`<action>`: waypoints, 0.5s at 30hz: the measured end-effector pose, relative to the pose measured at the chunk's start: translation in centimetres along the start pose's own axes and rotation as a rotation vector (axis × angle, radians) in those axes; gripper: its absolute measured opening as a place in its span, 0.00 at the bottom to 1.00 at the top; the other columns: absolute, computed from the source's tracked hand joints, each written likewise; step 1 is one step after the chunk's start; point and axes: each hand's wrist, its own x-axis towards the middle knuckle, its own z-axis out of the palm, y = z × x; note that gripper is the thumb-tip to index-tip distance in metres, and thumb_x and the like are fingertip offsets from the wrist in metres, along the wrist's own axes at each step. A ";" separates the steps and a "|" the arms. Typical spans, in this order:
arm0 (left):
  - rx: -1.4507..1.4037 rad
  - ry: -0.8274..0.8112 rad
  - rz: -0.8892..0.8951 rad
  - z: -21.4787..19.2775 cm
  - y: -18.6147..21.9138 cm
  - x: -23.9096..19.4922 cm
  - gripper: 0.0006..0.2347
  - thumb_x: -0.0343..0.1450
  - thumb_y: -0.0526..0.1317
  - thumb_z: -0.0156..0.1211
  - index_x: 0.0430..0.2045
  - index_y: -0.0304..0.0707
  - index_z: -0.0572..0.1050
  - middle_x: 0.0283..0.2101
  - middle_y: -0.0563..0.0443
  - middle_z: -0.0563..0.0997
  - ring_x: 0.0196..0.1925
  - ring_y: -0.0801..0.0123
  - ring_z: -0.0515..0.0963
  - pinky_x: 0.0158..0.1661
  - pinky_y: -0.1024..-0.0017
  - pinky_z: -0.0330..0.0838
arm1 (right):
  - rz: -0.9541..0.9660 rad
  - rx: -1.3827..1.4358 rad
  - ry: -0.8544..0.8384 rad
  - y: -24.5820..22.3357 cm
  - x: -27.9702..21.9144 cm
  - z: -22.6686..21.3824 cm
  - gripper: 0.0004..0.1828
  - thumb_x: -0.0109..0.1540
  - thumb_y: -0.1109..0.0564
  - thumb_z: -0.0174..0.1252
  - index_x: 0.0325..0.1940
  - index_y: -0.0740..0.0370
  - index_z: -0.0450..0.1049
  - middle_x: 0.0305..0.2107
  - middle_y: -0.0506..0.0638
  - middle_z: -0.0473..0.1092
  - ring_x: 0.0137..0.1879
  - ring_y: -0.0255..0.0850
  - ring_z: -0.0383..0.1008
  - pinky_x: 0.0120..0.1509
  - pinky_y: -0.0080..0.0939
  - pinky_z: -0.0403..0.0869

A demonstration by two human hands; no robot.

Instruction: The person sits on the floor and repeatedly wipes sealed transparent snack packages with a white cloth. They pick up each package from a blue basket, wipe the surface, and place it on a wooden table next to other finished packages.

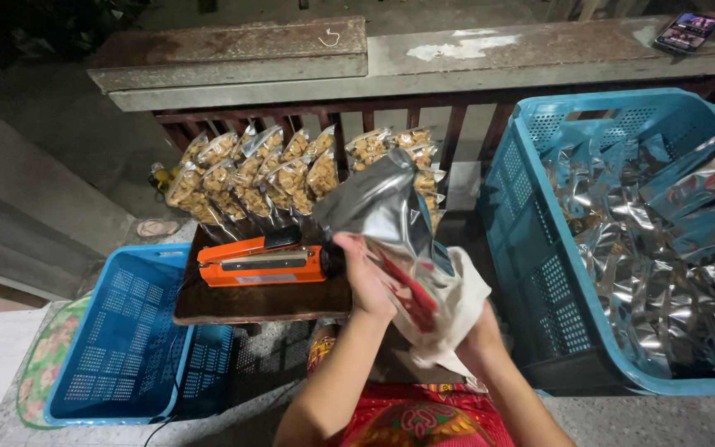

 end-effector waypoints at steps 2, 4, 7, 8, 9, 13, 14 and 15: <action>-0.063 -0.049 0.085 -0.2 -0.5 0.6 0.29 0.74 0.67 0.44 0.55 0.40 0.65 0.57 0.50 0.70 0.63 0.63 0.69 0.66 0.62 0.59 | -0.058 0.007 -0.027 0.3 0.0 -0.9 0.33 0.57 0.57 0.59 0.67 0.64 0.64 0.49 0.54 0.72 0.52 0.45 0.75 0.57 0.48 0.75; 0.039 -0.020 0.132 -0.1 -0.3 1.2 0.30 0.78 0.65 0.44 0.61 0.37 0.59 0.62 0.52 0.66 0.67 0.66 0.64 0.69 0.63 0.53 | -0.153 -0.036 -0.016 0.7 -0.2 -1.5 0.33 0.55 0.62 0.58 0.66 0.63 0.64 0.47 0.54 0.74 0.50 0.45 0.77 0.54 0.48 0.76; 0.361 0.058 0.117 0.5 1.0 1.5 0.33 0.76 0.61 0.48 0.71 0.38 0.56 0.67 0.56 0.64 0.70 0.72 0.62 0.68 0.66 0.53 | -0.436 -0.355 0.058 0.9 -1.1 -2.0 0.27 0.56 0.64 0.59 0.61 0.64 0.70 0.44 0.57 0.76 0.48 0.48 0.79 0.55 0.51 0.77; 0.419 0.026 0.089 0.4 2.0 0.8 0.33 0.74 0.59 0.51 0.70 0.38 0.56 0.65 0.50 0.66 0.67 0.66 0.66 0.65 0.62 0.58 | -0.585 -0.579 0.090 0.8 -1.6 -2.0 0.22 0.58 0.64 0.61 0.58 0.65 0.75 0.44 0.57 0.78 0.49 0.50 0.80 0.59 0.51 0.77; 0.476 -0.007 0.062 0.7 2.7 0.2 0.33 0.71 0.57 0.54 0.70 0.39 0.57 0.62 0.44 0.69 0.64 0.60 0.70 0.62 0.59 0.63 | -0.733 -0.804 0.122 0.5 -1.9 -1.8 0.17 0.61 0.64 0.64 0.54 0.67 0.79 0.44 0.58 0.79 0.50 0.52 0.80 0.62 0.51 0.77; 0.103 -0.083 -0.167 2.0 3.7 -2.8 0.32 0.76 0.62 0.40 0.73 0.45 0.54 0.66 0.42 0.65 0.59 0.60 0.67 0.62 0.60 0.61 | -1.134 -1.336 -0.260 -0.7 -4.1 0.7 0.26 0.53 0.55 0.61 0.56 0.61 0.74 0.53 0.56 0.73 0.61 0.57 0.74 0.70 0.59 0.66; 0.031 -0.105 -0.144 2.3 3.8 -2.9 0.33 0.75 0.63 0.39 0.72 0.43 0.54 0.68 0.43 0.65 0.65 0.59 0.66 0.64 0.61 0.61 | -1.058 -1.410 -0.378 -1.1 -4.7 1.7 0.26 0.54 0.55 0.62 0.57 0.60 0.75 0.54 0.57 0.73 0.62 0.59 0.72 0.71 0.61 0.64; -0.042 -0.127 -0.119 2.3 3.8 -3.2 0.34 0.74 0.64 0.38 0.71 0.40 0.55 0.70 0.44 0.64 0.70 0.59 0.66 0.67 0.62 0.60 | -0.978 -1.481 -0.497 -1.5 -5.1 2.8 0.26 0.55 0.55 0.62 0.57 0.58 0.76 0.54 0.59 0.73 0.63 0.61 0.71 0.72 0.63 0.62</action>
